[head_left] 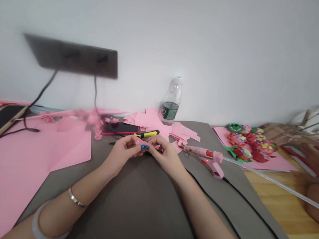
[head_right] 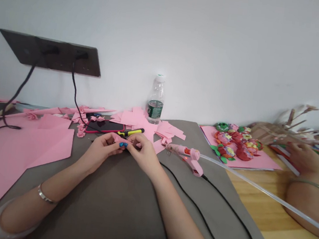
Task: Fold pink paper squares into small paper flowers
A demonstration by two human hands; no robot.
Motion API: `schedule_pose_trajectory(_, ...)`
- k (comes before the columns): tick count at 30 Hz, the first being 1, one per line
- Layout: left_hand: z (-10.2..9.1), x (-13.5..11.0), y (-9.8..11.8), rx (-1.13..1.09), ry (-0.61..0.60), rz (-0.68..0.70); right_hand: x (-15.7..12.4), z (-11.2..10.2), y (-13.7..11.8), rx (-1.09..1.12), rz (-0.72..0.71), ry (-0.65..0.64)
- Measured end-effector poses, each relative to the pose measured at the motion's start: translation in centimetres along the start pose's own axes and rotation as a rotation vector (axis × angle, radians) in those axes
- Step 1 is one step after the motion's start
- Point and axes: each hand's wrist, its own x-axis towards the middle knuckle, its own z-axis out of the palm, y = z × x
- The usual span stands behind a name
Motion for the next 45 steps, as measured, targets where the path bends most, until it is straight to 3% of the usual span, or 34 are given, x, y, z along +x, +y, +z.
schedule_pose_trajectory(6,0.2,0.1,0.3,-0.035,-0.016,-0.054,0.0,0.0,0.0,0.07,0.0,-0.05)
schedule_pose_trajectory(11,0.1,0.2,0.0,-0.049,-0.013,-0.045,0.1,0.2,0.1,0.069,0.041,0.019)
schedule_pose_trajectory(19,-0.1,0.2,-0.4,-0.022,-0.043,-0.052,0.0,0.6,0.2,0.155,0.009,-0.001)
schedule_pose_trajectory(23,0.0,0.2,-0.3,0.003,-0.089,-0.076,0.0,0.8,0.3,0.095,-0.01,0.014)
schedule_pose_trajectory(26,0.0,0.2,-0.2,0.01,-0.085,-0.123,-0.1,0.7,0.0,-0.006,-0.049,0.085)
schedule_pose_trajectory(30,0.0,0.1,-0.2,0.014,-0.063,-0.133,0.0,0.5,-0.4,-0.122,-0.211,0.222)
schedule_pose_trajectory(33,-0.1,0.2,-0.4,-0.01,-0.069,-0.116,0.1,0.5,-0.3,-0.17,-0.281,0.183)
schedule_pose_trajectory(45,-0.2,0.3,-0.6,-0.014,-0.131,-0.094,0.3,0.4,0.6,-0.117,-0.254,0.124)
